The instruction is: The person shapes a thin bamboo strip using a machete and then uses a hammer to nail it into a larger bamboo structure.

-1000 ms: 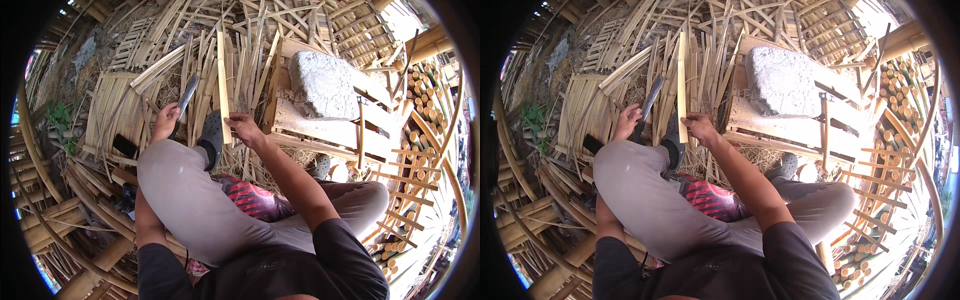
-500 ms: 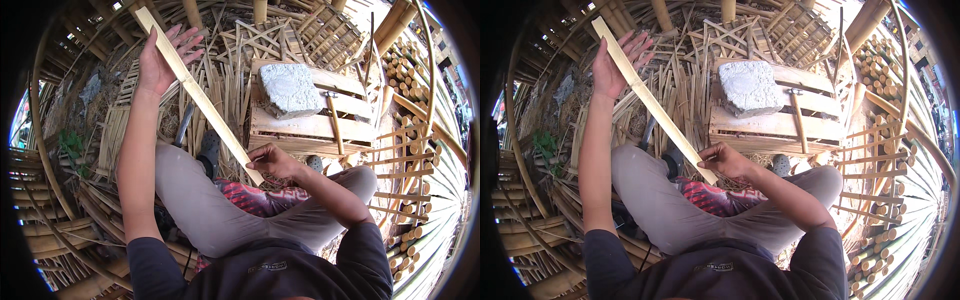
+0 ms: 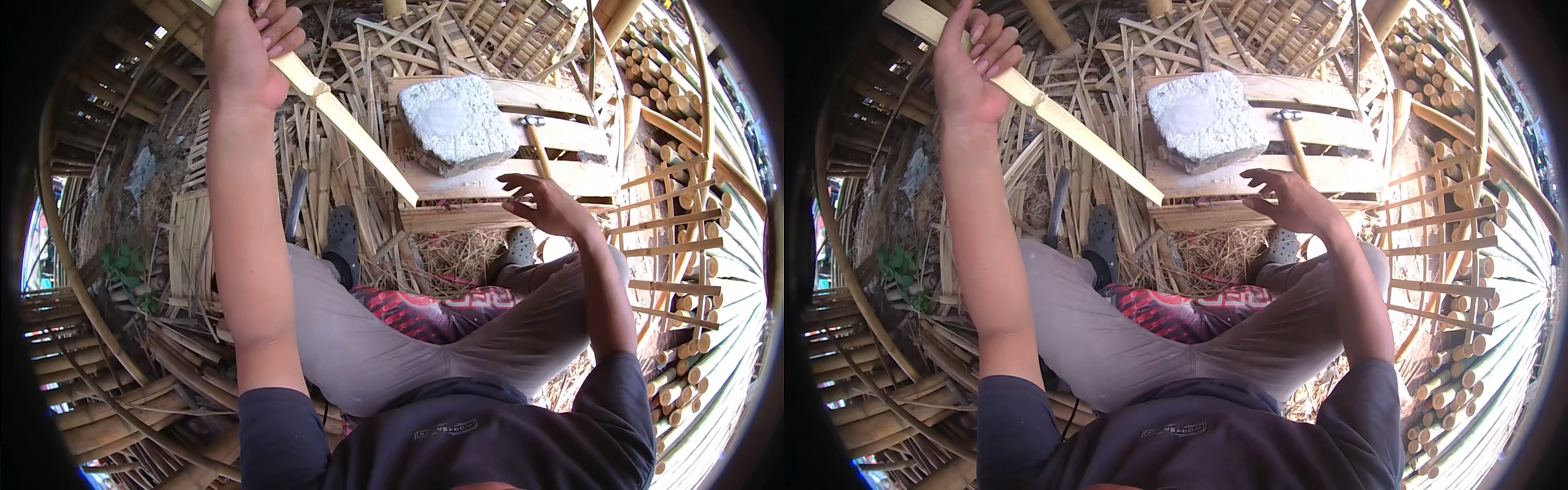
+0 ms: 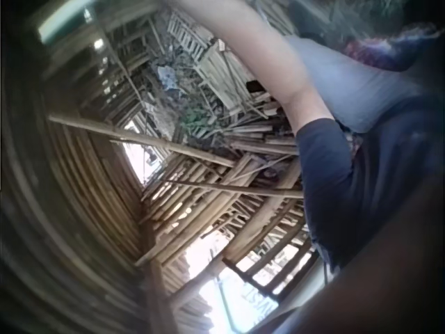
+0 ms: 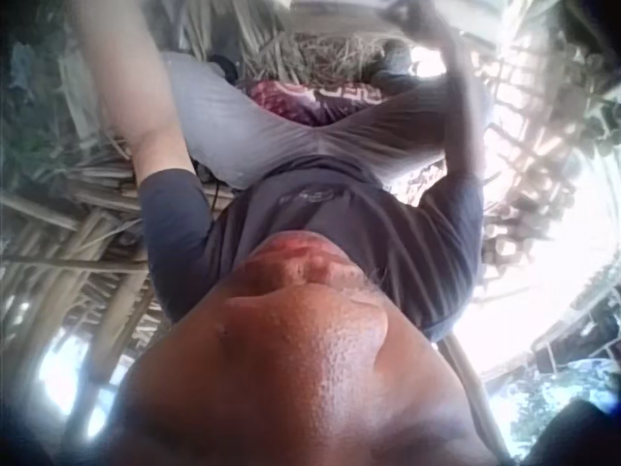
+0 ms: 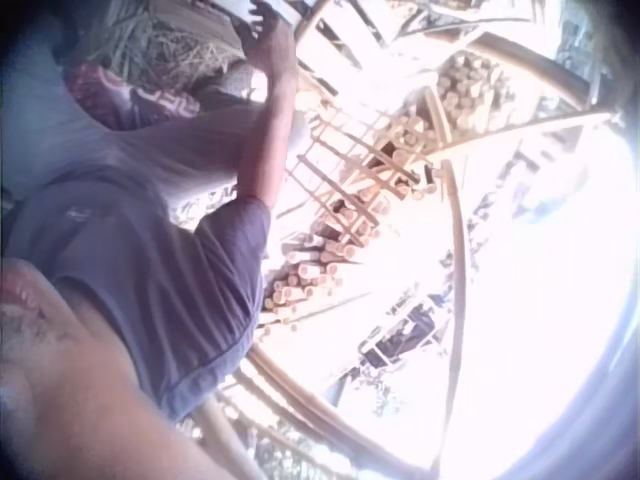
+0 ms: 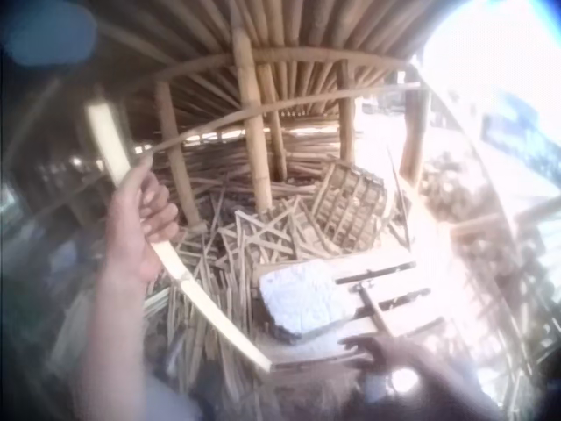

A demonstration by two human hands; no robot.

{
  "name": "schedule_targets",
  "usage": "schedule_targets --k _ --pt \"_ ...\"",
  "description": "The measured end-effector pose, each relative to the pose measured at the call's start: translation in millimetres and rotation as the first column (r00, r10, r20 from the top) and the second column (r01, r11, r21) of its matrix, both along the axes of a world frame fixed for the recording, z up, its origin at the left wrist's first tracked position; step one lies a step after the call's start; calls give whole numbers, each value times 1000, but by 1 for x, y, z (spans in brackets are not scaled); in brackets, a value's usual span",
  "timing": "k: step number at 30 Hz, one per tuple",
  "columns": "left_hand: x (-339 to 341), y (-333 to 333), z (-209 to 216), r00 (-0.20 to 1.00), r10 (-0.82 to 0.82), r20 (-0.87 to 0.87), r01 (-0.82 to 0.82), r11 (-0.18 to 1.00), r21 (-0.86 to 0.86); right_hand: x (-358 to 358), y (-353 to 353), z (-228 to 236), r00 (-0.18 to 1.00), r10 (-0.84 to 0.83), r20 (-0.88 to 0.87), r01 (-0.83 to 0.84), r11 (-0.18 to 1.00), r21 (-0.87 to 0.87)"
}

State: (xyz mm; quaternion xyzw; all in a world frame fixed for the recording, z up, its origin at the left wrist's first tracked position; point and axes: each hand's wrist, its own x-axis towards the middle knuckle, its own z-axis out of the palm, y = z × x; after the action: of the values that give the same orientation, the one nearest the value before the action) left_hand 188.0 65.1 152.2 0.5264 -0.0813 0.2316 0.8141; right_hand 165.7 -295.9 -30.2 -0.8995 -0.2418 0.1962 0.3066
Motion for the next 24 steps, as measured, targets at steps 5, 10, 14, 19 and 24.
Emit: schedule_targets --k 5,10,14,19,24 --pt "11 -14 -25 990 121 79 -126 990 62 21 -52 -20 941 -253 225 271 961 -52" --pt "25 -17 -29 998 40 53 -42 998 38 21 -62 -39 919 -314 240 370 897 -242" --pt "28 -21 -27 996 -69 60 62 992 114 28 -59 -58 858 -406 315 505 780 -370" --pt "25 -53 -2 971 223 84 -230 970 75 44 -65 -89 860 -419 290 509 714 -481" --pt "24 -40 23 975 102 197 -120 990 77 53 -47 -102 793 -404 456 595 673 -440"
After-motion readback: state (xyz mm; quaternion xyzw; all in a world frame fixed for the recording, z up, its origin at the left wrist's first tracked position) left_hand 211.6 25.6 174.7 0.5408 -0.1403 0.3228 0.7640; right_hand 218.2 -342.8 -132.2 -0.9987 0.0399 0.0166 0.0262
